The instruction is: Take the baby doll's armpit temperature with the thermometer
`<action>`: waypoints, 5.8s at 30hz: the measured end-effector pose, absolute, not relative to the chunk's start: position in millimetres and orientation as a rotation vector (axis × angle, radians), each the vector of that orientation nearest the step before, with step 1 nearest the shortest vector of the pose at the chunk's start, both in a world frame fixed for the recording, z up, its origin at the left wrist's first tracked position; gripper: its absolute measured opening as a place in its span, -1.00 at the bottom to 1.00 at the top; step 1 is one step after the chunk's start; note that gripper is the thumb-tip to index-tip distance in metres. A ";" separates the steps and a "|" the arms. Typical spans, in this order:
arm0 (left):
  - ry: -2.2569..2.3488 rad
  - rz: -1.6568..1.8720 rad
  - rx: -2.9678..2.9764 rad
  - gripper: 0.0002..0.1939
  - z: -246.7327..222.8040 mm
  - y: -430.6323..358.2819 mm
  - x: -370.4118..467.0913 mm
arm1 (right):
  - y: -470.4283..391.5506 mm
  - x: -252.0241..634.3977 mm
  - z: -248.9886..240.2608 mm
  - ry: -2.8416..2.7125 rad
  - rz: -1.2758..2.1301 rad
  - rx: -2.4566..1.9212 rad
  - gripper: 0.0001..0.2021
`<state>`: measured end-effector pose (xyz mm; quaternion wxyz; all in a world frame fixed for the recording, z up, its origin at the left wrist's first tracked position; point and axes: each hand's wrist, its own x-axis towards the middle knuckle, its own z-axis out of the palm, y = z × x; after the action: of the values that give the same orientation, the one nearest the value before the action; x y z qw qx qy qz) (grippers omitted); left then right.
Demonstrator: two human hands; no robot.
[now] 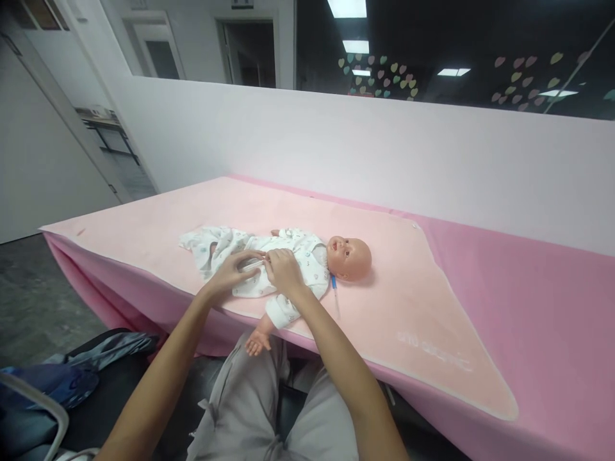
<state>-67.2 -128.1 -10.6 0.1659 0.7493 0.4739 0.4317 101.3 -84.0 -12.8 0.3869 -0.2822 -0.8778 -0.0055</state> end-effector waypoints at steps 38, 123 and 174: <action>1.518 1.320 2.039 -0.83 -19.5 -120.4 -64.5 | -82.8 106.1 -15.3 -2.195 0.023 -0.610 -0.83; 1.426 1.337 2.041 -0.75 -20.0 -122.5 -64.4 | -83.2 104.2 -18.0 -2.257 -0.096 -0.744 -0.81; 1.316 1.425 1.859 -0.72 -19.8 -121.2 -72.0 | -193.8 268.8 -17.2 -1.318 0.223 -1.569 -0.70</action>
<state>-72.0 -121.2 -19.8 0.2256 0.6741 0.4772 0.5167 268.8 -193.8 -17.2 0.5145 -0.6527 -0.5483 0.0928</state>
